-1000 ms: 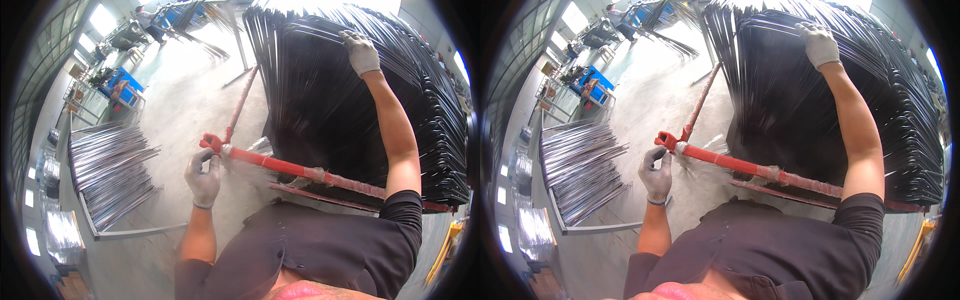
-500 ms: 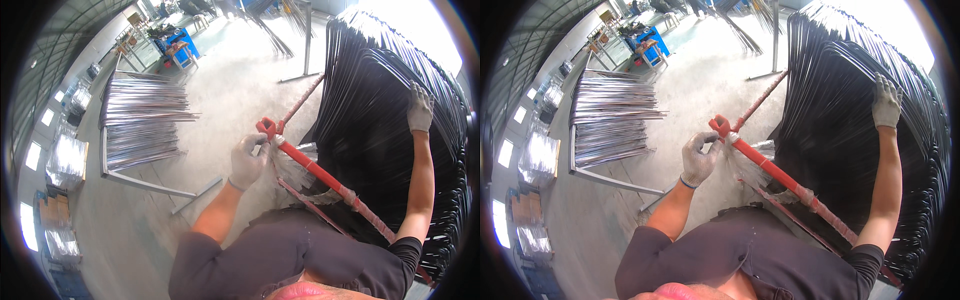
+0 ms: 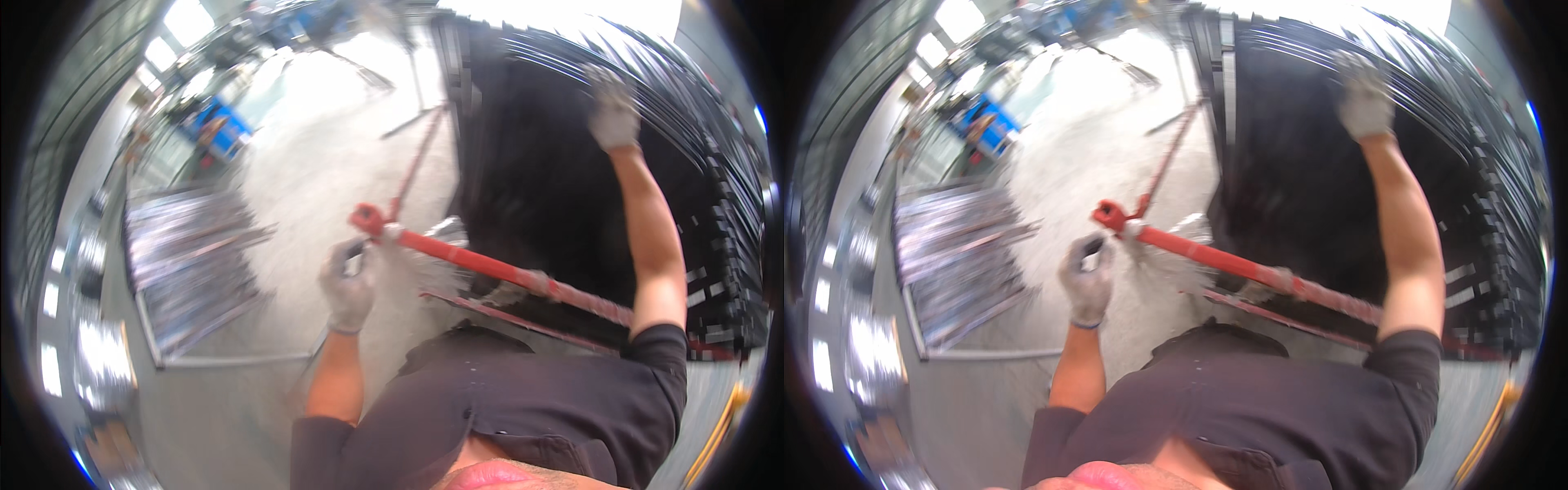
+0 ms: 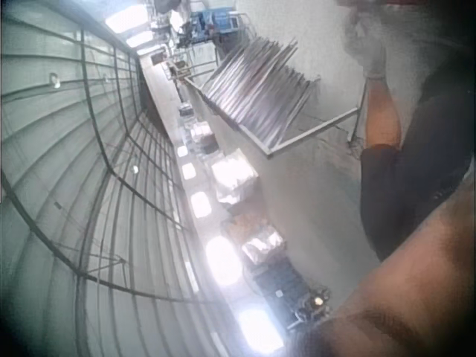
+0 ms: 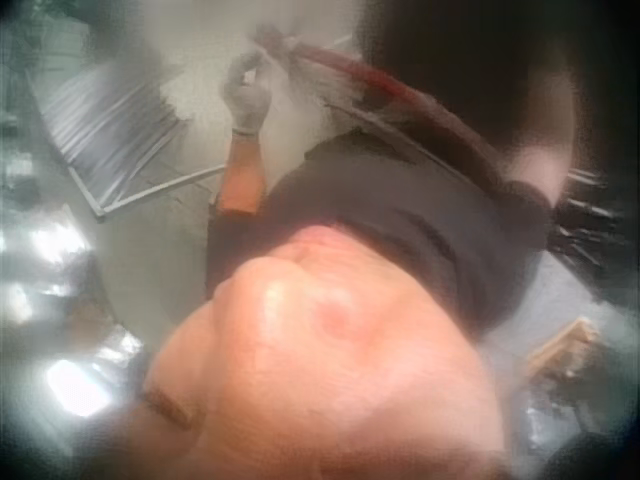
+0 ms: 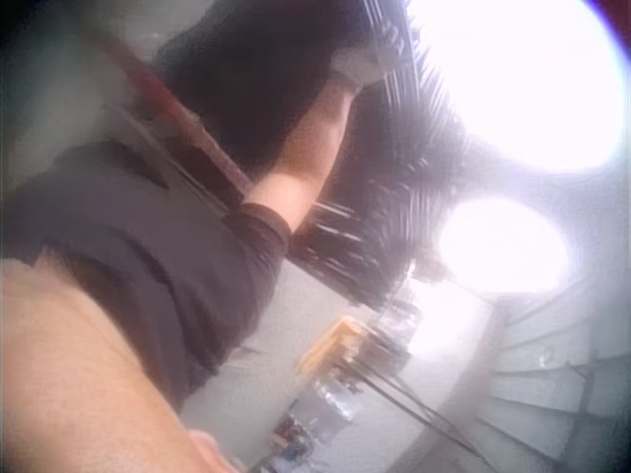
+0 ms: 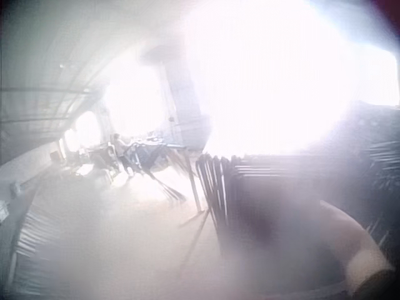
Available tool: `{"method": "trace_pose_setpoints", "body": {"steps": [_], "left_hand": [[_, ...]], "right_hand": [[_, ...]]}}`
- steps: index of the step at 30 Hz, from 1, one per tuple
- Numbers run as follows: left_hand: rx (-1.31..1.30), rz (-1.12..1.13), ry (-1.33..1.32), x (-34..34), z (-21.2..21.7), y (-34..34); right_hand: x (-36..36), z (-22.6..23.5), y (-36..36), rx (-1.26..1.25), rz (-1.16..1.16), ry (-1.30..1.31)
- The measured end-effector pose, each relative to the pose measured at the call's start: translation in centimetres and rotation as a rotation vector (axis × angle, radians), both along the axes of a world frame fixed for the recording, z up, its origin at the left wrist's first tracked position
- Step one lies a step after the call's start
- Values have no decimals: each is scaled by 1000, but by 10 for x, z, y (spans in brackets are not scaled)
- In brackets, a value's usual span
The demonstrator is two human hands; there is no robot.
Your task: The person removes U-shaped metal rods from a horizontal rack, stacks them on the floor, and then loads them onto a red hand truck. The person wears gloves and works in a warehouse with other workers visible in the background.
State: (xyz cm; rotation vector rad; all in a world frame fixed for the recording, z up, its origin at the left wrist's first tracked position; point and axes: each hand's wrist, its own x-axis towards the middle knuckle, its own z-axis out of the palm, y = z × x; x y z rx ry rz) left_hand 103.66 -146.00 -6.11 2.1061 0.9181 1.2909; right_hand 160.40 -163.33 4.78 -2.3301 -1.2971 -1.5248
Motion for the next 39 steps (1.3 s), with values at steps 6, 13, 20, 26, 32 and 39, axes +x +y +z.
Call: {"method": "trace_pose_setpoints", "body": {"steps": [6,13,20,26,32,39], "left_hand": [[-106,3,8,-6,-6,-3],[-110,-34,-22,-5,-4,1],[-128,-59,-19,3,0,-3],[-195,-49,12,2,-6,-1],[-243,-91,-15,4,-1,4],[-164,-368,134,102,71,6]], "right_hand": [[25,-7,0,78,65,-15],[-7,19,12,66,142,79],[12,12,24,-25,-9,169],[27,-1,-11,12,-21,83],[13,-4,6,18,-30,168],[38,-8,-64,163,-74,164]]}}
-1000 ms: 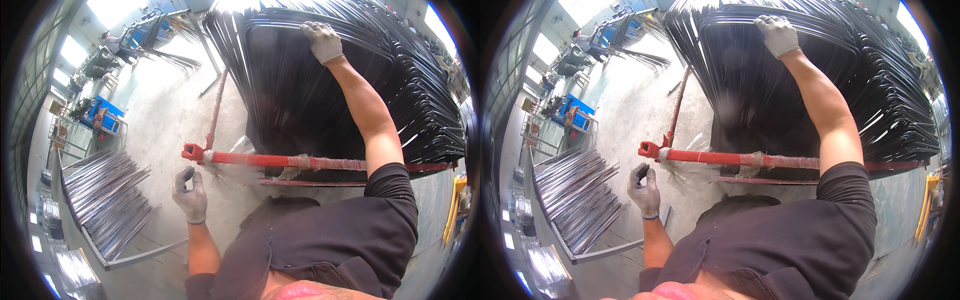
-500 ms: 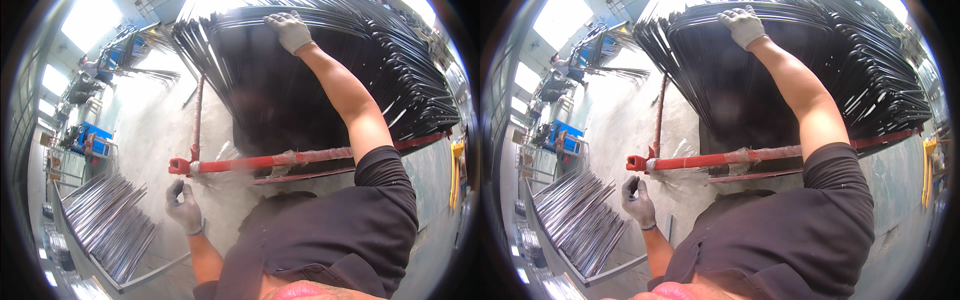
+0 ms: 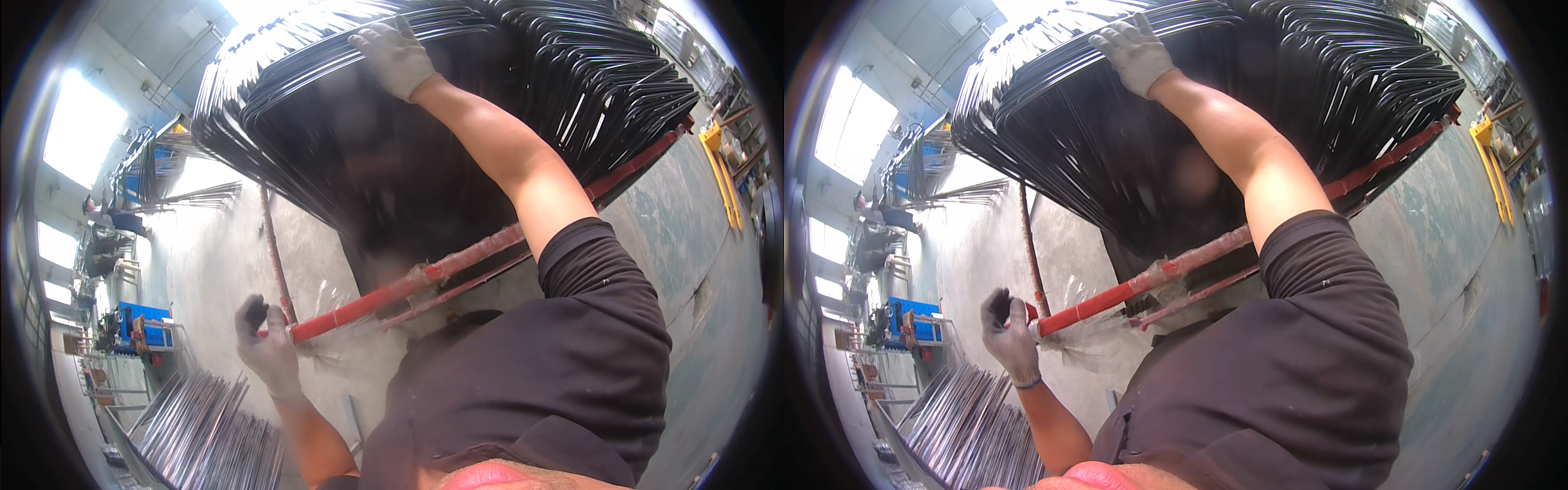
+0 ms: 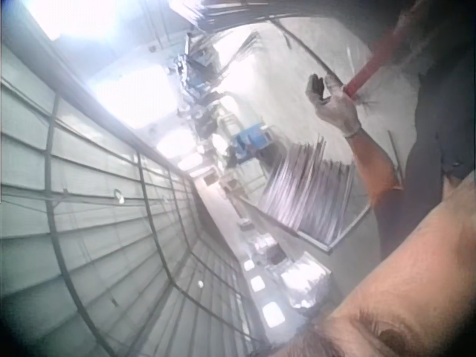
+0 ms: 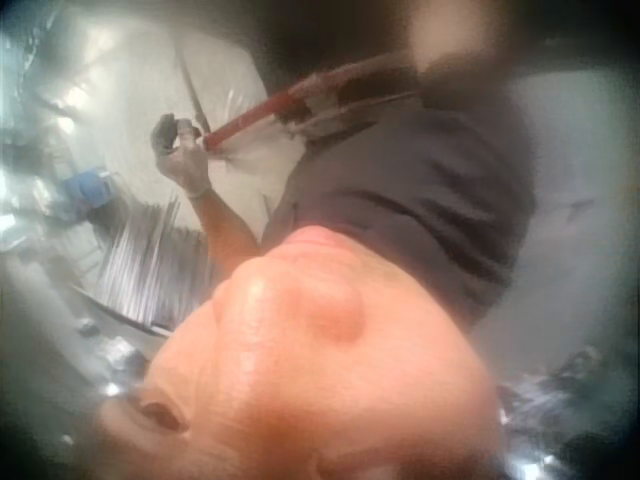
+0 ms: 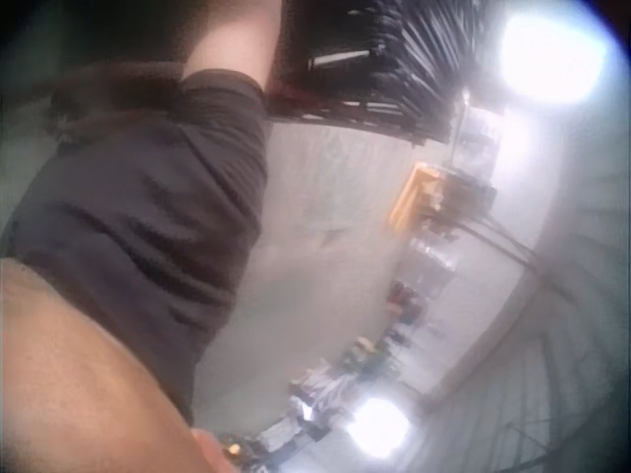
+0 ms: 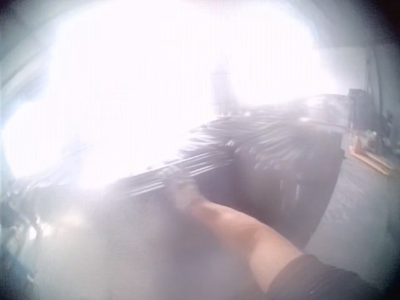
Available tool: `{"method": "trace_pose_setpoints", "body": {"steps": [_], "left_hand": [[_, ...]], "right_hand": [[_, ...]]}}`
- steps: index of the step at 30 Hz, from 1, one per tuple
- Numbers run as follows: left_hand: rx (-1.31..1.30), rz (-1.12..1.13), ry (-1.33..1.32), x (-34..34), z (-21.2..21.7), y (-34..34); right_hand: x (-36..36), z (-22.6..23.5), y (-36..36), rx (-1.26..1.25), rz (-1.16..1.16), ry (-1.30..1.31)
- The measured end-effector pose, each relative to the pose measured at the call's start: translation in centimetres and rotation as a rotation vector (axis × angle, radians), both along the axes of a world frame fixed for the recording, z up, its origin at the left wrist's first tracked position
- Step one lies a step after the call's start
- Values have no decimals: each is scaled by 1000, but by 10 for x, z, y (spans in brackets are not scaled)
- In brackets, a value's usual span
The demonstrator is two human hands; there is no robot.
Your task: The person removes U-shaped metal rods from a horizontal rack, stacks them on the floor, and then loads them onto a red hand truck. The person wears gloves and works in a warehouse with other workers visible in the background.
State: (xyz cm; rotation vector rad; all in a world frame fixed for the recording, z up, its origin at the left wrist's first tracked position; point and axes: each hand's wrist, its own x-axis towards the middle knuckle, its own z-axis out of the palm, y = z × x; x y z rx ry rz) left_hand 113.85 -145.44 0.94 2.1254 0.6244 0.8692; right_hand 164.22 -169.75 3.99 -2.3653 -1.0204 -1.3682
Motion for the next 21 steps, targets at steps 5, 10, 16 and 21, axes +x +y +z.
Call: {"method": "trace_pose_setpoints", "body": {"steps": [5,10,16,21], "left_hand": [[119,-83,-3,92,13,30],[78,-58,67,176,16,42],[-16,-151,70,191,13,-2],[-27,-199,49,175,8,-28]], "right_hand": [[20,-4,-56,113,-184,-86],[37,-7,-102,169,-261,-38],[3,9,-109,78,-147,-73],[-9,5,-83,16,32,-245]]}}
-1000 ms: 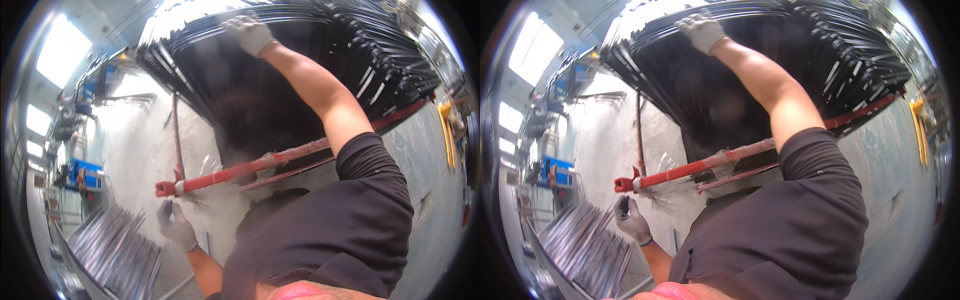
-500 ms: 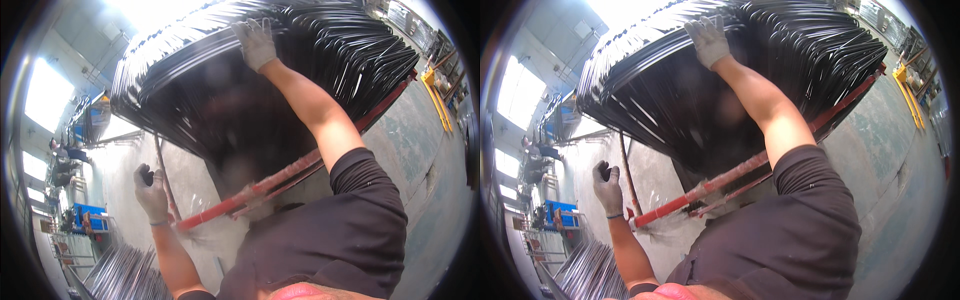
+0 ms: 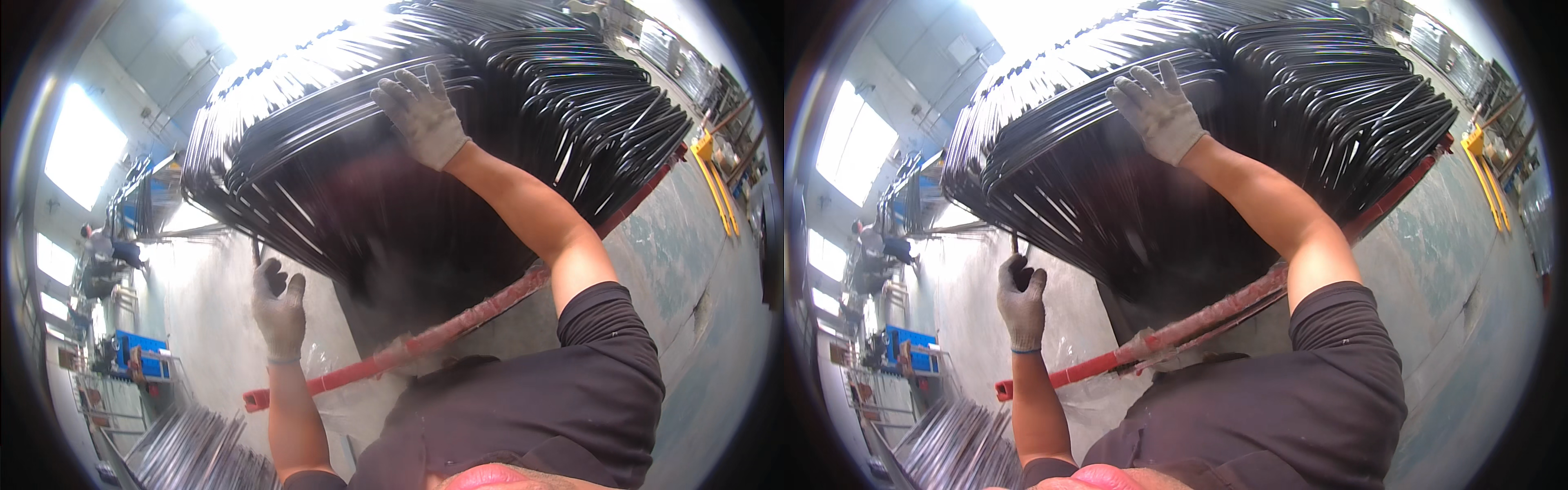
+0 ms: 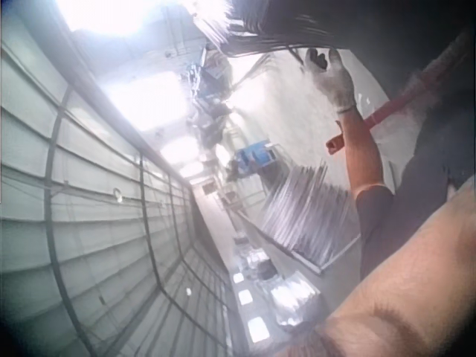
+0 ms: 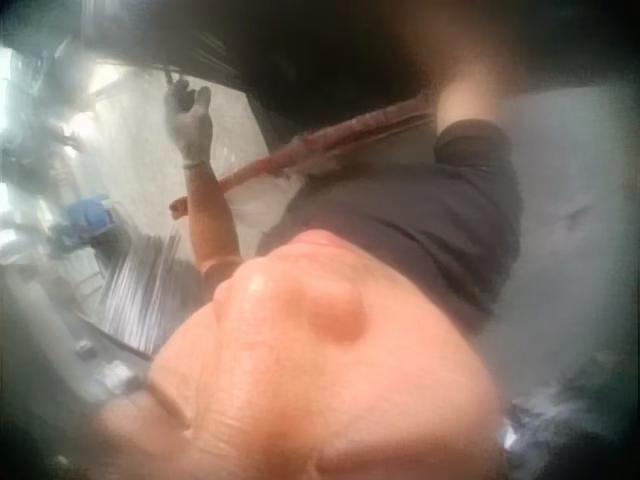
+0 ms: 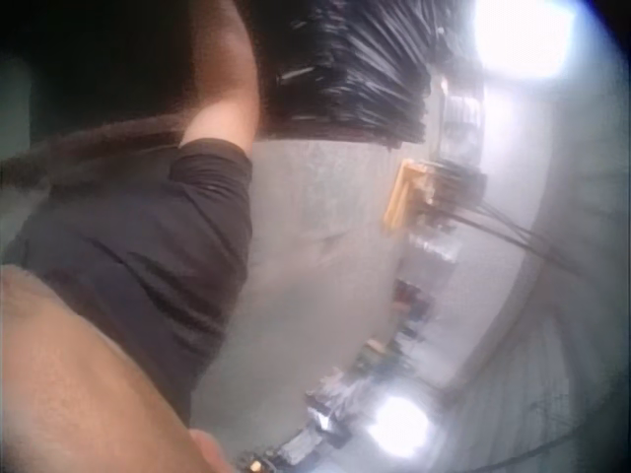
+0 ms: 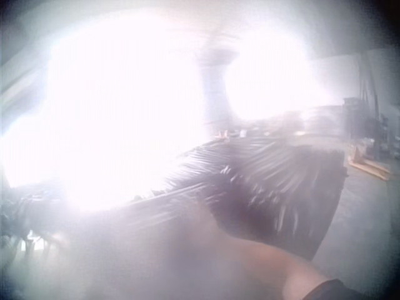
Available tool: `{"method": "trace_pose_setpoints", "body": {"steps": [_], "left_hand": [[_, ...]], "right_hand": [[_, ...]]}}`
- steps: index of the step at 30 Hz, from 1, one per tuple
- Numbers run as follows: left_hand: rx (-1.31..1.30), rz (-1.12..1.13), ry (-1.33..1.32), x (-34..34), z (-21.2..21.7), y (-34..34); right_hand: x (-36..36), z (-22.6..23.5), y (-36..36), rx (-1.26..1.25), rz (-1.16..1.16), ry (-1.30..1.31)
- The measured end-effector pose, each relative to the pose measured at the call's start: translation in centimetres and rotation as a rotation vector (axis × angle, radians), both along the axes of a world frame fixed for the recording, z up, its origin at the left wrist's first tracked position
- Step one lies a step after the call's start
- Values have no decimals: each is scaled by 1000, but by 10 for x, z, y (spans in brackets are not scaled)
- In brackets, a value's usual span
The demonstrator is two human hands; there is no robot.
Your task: The person removes U-shaped metal rods from a horizontal rack, stacks them on the floor, and then loads them onto a red hand truck. The person wears gloves and works in a warehouse with other workers visible in the background.
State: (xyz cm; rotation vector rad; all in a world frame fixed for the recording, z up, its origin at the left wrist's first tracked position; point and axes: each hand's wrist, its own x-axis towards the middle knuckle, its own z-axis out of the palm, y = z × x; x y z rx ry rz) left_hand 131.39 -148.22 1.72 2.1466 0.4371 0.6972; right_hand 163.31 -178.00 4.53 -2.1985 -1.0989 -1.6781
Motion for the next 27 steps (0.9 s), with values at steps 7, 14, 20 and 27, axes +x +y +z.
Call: {"method": "trace_pose_setpoints", "body": {"steps": [7,14,20,27], "left_hand": [[17,-21,-114,-39,3,-19],[-95,176,-160,-141,-19,-8],[-189,252,-184,-201,-18,-17],[-200,575,-188,-320,-45,-1]], "right_hand": [[-4,-8,36,-106,123,-7],[-22,-11,86,-108,154,80],[12,-23,56,-270,-17,39],[-11,-11,154,-302,134,-129]]}}
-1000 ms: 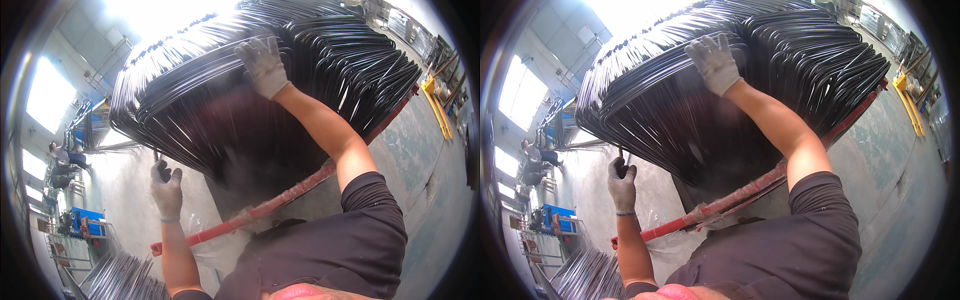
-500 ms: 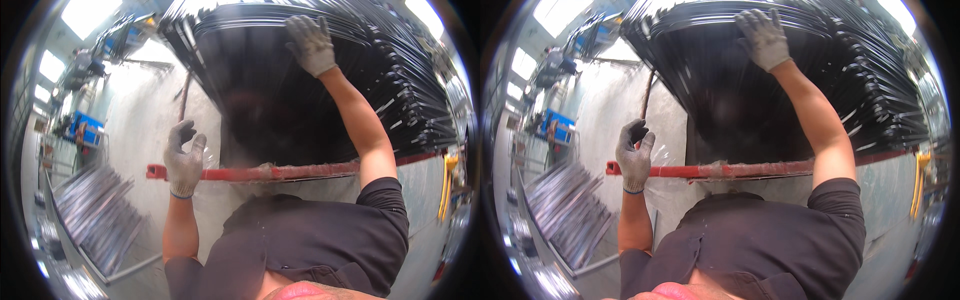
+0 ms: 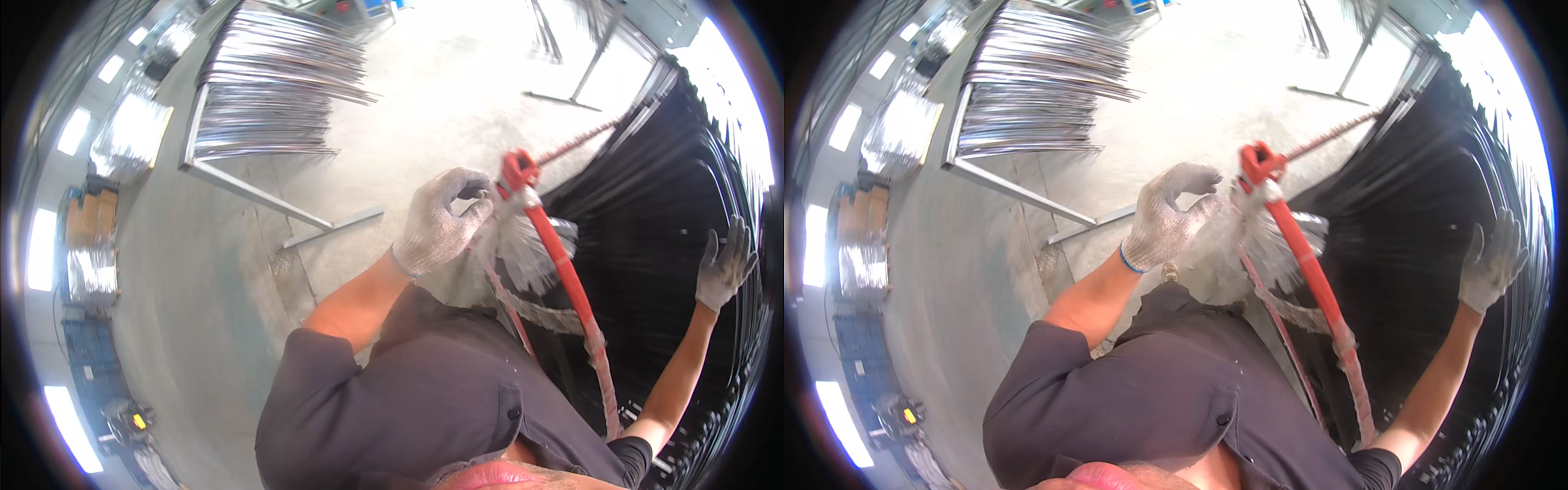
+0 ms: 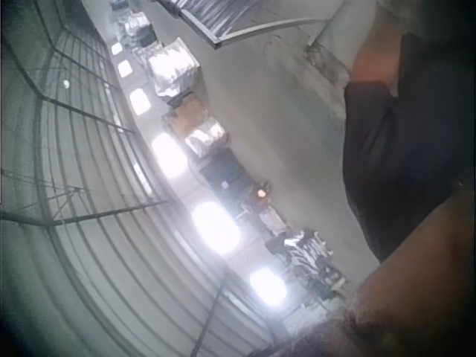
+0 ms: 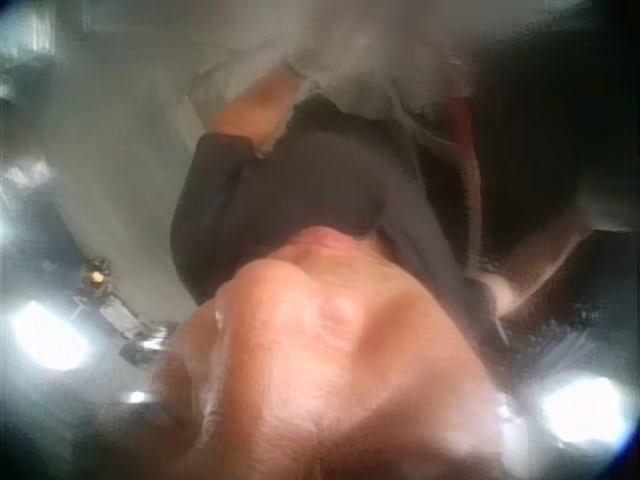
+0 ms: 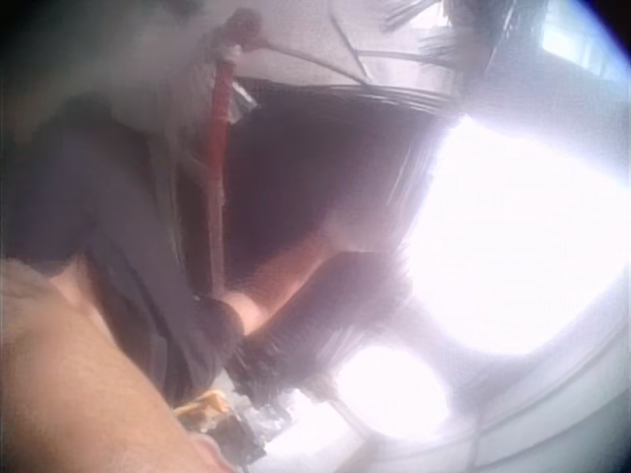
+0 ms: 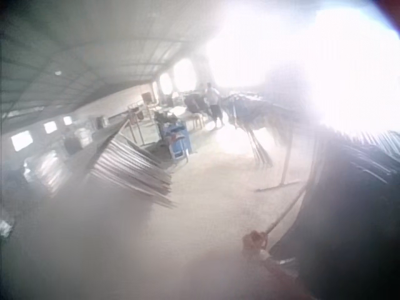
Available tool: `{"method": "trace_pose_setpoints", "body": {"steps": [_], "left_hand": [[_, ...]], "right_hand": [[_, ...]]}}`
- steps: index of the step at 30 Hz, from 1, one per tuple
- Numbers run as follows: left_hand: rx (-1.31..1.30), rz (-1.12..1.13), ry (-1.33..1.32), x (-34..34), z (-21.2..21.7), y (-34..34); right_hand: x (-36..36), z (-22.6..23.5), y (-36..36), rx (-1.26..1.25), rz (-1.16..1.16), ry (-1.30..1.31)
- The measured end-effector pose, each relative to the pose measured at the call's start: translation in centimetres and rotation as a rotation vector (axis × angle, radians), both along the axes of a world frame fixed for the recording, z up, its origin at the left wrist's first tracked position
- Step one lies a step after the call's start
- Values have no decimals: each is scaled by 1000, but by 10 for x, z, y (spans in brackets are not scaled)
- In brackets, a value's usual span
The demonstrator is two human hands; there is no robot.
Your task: The person removes U-shaped metal rods from a horizontal rack, stacks them on the floor, and then loads them onto a red hand truck. The person wears gloves and works in a warehouse with other workers visible in the background.
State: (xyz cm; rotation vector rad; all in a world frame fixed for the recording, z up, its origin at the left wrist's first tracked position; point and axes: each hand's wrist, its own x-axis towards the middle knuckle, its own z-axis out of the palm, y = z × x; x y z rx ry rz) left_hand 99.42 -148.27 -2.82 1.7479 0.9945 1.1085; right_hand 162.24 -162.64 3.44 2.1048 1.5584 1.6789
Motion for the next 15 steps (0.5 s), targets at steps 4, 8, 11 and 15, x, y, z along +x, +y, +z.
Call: {"method": "trace_pose_setpoints", "body": {"steps": [4,8,11,15], "left_hand": [[-90,189,-102,-78,-26,36],[-266,336,-157,-163,-40,84],[-294,401,-498,-232,-63,127],[-356,546,-628,-342,-100,191]], "right_hand": [[-94,47,89,13,306,153],[-254,96,184,-40,489,335],[-360,109,265,-84,676,357],[-515,125,366,-208,1009,372]]}}
